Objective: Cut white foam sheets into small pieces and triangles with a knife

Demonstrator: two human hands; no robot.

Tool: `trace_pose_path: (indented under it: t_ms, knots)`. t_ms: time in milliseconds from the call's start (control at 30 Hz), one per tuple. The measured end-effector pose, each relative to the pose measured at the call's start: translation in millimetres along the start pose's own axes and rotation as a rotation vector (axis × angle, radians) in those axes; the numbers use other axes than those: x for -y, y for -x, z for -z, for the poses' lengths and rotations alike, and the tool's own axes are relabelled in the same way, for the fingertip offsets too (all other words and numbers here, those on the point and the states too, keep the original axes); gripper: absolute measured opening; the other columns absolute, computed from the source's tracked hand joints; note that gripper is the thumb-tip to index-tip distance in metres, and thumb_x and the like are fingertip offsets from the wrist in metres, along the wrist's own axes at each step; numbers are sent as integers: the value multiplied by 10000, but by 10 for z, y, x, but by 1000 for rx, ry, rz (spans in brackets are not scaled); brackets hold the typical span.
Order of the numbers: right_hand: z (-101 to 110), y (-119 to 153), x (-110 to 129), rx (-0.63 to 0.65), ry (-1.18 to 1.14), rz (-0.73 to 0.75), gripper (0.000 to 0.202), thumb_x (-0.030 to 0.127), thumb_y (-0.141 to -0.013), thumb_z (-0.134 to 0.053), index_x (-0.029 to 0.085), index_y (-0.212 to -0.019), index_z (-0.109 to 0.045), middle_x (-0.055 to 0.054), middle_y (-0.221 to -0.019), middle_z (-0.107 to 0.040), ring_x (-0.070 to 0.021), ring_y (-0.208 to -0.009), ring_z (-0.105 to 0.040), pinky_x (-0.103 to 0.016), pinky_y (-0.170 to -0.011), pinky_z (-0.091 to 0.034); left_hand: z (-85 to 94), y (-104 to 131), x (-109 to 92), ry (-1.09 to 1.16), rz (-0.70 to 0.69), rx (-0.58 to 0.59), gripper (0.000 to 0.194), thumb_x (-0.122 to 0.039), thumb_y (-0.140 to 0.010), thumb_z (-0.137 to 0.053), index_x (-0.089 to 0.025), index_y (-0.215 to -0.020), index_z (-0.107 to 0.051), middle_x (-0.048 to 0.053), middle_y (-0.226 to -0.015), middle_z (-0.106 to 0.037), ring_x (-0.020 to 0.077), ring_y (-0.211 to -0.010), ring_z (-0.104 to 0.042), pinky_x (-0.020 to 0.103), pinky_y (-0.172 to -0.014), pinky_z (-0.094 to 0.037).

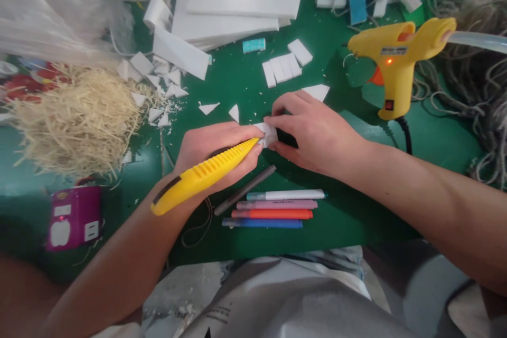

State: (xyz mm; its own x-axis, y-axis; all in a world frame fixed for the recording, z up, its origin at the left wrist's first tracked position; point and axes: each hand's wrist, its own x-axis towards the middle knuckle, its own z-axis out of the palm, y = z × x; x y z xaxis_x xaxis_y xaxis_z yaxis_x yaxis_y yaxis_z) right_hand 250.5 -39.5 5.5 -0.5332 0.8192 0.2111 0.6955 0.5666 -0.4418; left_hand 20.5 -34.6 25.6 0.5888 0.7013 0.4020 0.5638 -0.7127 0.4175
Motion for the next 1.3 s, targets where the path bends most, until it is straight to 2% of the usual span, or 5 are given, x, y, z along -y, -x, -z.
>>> trace_pose_path:
  t_ms: [200,367,633,1033,1300]
  knots:
    - [-10,0,-3,-9,0,-1,176,226,-941,-639,173,-1040,-774,-152,-1139,-648,-290,-1029,-536,-458,-852,-508,15,-18,-6,20,10,69,121,-258,-1004,-643,-268,-1013,-763,-20,-969,-840,156,-798,-779,266,-774,-641]
    - [1,-5,21,5,18,-15,205,221,-947,-625,151,-1063,-778,-169,-1158,-651,-302,-1046,-543,-477,-859,-517,76,-32,-30,-25,59,84,142,-294,-997,-645,-280,-992,-786,-15,-952,-844,177,-778,-786,292,-762,-653]
    - [15,-10,28,18,7,-27,220,222,-940,-632,152,-1081,-786,-165,-1167,-650,-308,-1066,-555,-482,-874,-526,87,-23,-4,0,56,98,127,-287,-995,-647,-292,-997,-775,-31,-993,-844,165,-813,-795,263,-787,-636]
    - [-4,-2,26,3,-9,-34,196,205,-929,-639,167,-1065,-774,-163,-1170,-638,-318,-1072,-545,-489,-875,-516,122,-44,4,-47,-23,110,151,-285,-989,-640,-268,-993,-790,-8,-903,-831,168,-749,-778,262,-722,-632]
    - [-20,2,36,-6,12,-37,201,200,-924,-639,164,-1065,-778,-167,-1187,-648,-320,-1080,-552,-505,-898,-522,83,-9,22,-17,-34,105,131,-257,-993,-635,-294,-997,-760,-27,-928,-831,160,-771,-782,246,-746,-614]
